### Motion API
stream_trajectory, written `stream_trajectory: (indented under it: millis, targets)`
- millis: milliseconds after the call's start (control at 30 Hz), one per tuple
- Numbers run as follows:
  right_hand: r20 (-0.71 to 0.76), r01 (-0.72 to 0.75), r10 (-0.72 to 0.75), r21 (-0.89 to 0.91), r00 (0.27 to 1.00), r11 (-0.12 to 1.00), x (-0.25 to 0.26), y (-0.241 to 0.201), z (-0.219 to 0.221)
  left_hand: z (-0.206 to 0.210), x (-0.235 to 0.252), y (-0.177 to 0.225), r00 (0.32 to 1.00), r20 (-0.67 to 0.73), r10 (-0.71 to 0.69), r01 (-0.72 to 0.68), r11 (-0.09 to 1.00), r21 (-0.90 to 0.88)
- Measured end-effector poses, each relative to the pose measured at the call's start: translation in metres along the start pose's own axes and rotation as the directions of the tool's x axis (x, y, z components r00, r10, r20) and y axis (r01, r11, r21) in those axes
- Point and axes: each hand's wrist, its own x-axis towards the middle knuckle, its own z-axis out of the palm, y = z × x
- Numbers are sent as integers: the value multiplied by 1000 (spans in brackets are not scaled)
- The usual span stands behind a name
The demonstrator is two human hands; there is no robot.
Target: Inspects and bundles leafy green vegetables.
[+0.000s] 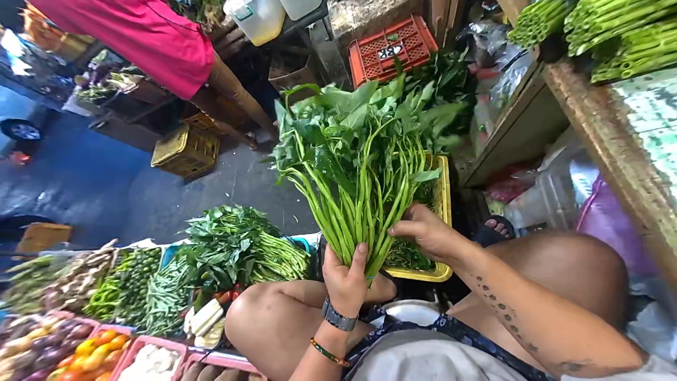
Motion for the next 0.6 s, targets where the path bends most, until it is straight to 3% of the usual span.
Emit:
stream_trajectory:
  millis: [67,100,167,200,233,267,300,333,400,500,600]
  targets:
    - [19,-50,53,-118,998,992,0,-4,-2,0,-1,-1,1000,-6,-5,5,1000,-9]
    - [33,-85,99,-285,995,955,0,-9,-6,0,-1,-1,1000,-4,-6,6,1000,-16]
    - [12,-139,203,-690,979,711,-4,-24,-11,-2,-1,-1,1000,2,-9,9,1000,-8]
    - [-26,-114,158,-804,987,583,-10,-29,-11,-2,-1,-1,1000,4,-13,13,1000,0]
    - [-48,-44,5,-849,999,526,-18,-31,-9,-2,-1,-1,1000,6,-16,16,1000,10]
    - [-50,80,-240,-862,969,500,-22,-28,-7,-2,-2,-2,1000,5,-14,13,1000,19]
    - [-32,223,-477,-855,878,468,-22,-22,-5,-2,-4,-2,1000,8,-10,10,1000,26]
    - [17,340,-612,-844,790,415,-19,-18,-1,-1,-7,-3,1000,15,-7,7,1000,24]
    - [168,415,-657,-878,735,239,-14,-12,6,3,-12,-4,999,29,16,-17,999,29]
    - [261,348,-654,-938,710,3,-6,3,11,10,-14,-6,999,38,34,-37,997,67]
    - [249,354,-658,-935,711,30,-5,6,11,9,-14,-7,997,57,46,-50,996,73]
